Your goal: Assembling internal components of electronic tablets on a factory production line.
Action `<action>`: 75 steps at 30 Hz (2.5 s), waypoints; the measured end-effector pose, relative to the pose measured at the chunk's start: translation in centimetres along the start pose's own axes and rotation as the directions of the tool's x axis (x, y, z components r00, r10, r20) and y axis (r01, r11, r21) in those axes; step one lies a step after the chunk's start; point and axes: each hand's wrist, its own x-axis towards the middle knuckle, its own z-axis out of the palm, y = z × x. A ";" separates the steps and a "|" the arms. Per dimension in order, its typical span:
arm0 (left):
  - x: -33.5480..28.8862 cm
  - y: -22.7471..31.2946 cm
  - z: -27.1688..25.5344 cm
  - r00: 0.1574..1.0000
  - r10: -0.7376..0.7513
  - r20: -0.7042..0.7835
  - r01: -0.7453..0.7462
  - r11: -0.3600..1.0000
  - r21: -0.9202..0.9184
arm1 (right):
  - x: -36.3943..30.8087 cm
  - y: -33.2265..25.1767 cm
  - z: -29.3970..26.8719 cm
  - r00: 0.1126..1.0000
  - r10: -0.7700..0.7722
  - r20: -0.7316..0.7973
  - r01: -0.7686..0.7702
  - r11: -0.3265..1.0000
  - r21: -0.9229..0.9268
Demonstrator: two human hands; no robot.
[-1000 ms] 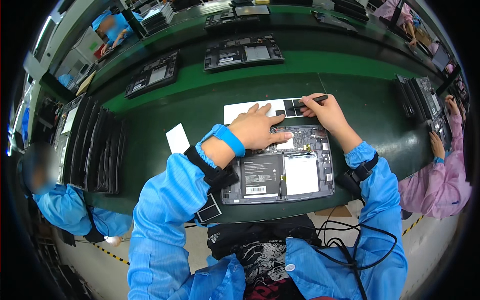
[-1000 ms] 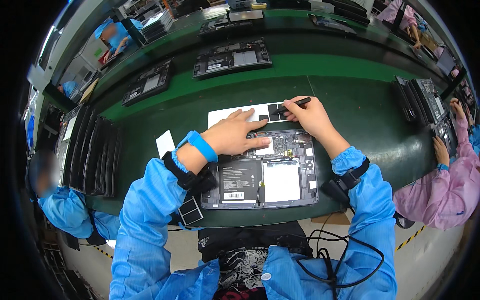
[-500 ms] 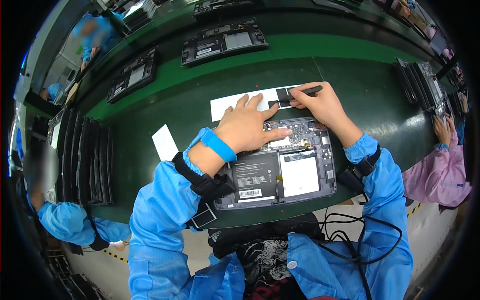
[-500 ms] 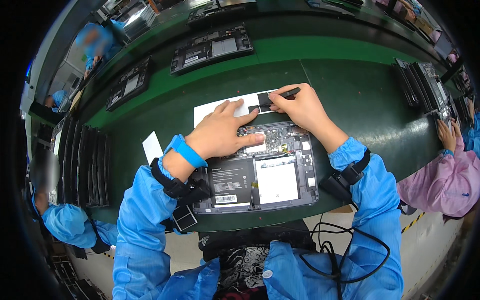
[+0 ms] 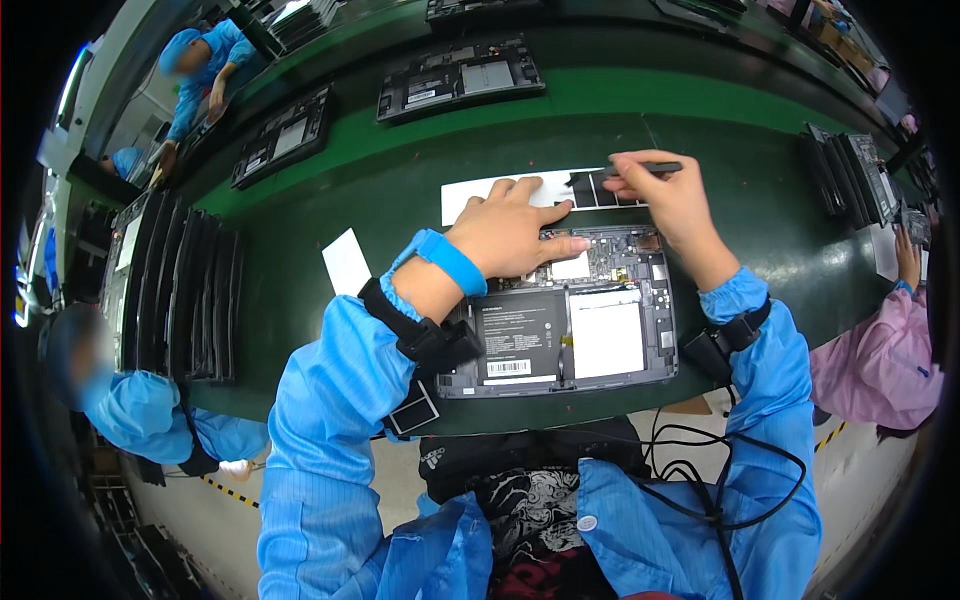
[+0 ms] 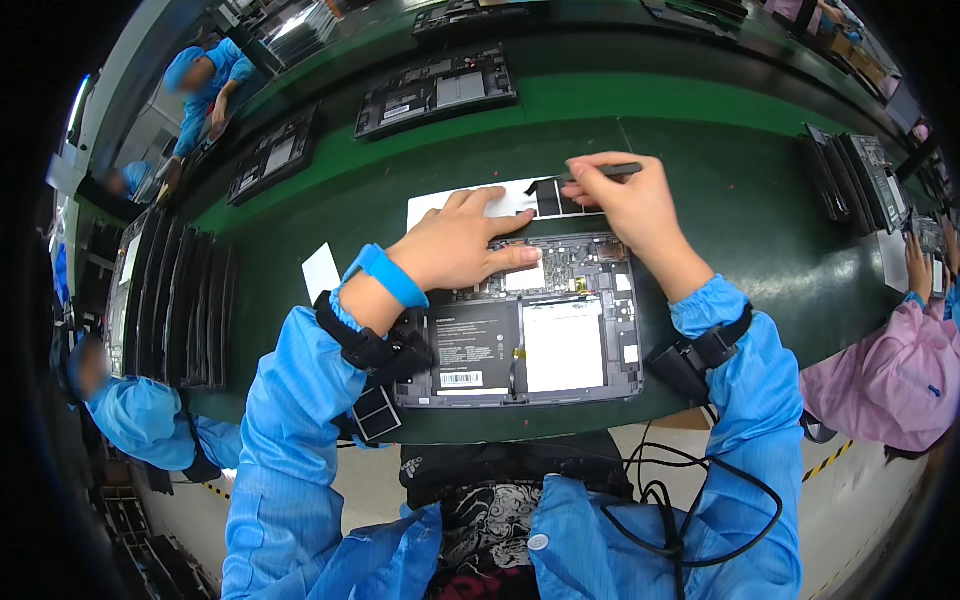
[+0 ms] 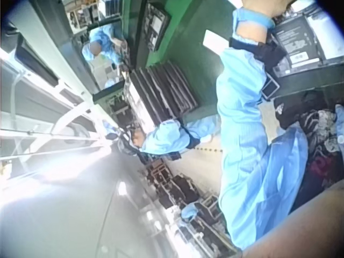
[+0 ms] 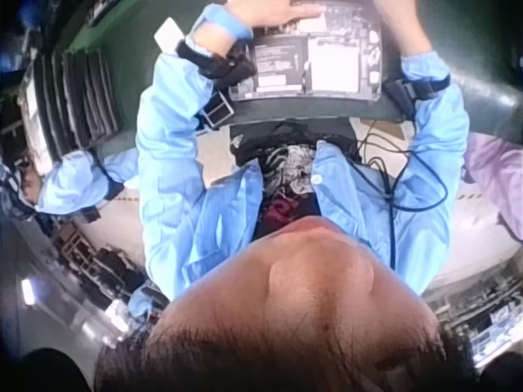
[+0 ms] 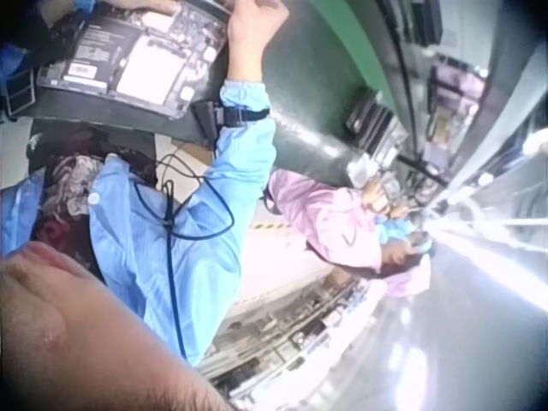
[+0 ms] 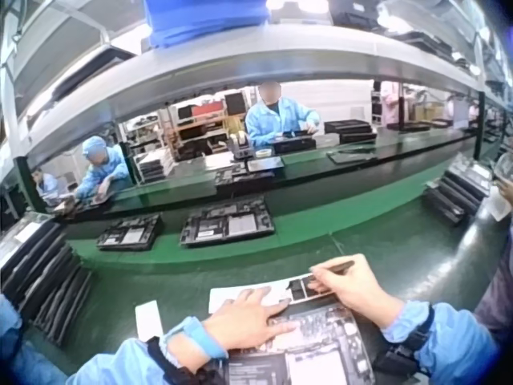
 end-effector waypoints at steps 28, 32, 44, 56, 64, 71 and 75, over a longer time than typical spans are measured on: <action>-1.7 0.5 0.3 0.971 -0.238 0.021 0.191 0.724 -0.663 | -5.8 -0.5 1.1 0.979 0.154 0.134 -0.163 0.985 0.059; -1.2 0.6 0.3 0.963 -0.270 0.008 0.216 0.751 -0.624 | -5.8 -0.6 1.2 0.976 0.178 0.123 -0.180 0.984 0.008; -0.7 0.7 0.1 0.945 -0.322 0.049 0.286 0.748 -0.599 | -5.9 -0.6 1.6 0.977 0.178 0.114 -0.182 0.983 0.028; 0.1 1.2 -2.1 0.898 -0.369 0.240 0.438 0.701 -0.563 | -6.0 -0.5 1.3 0.979 0.155 0.130 -0.157 0.988 0.000; -1.2 0.1 -1.7 0.920 -0.322 0.223 0.391 0.794 -0.465 | -6.1 -0.4 2.0 0.997 0.079 0.025 -0.082 0.983 0.165; -18.1 0.4 -0.6 0.787 -0.405 -0.466 0.257 0.901 -0.350 | -8.7 -1.7 -0.6 0.974 0.226 0.027 -0.223 0.920 0.324; -23.6 -0.9 8.1 0.769 -0.475 -0.429 0.441 0.879 -0.184 | -14.2 -4.1 2.1 0.973 0.170 0.156 -0.199 0.961 0.192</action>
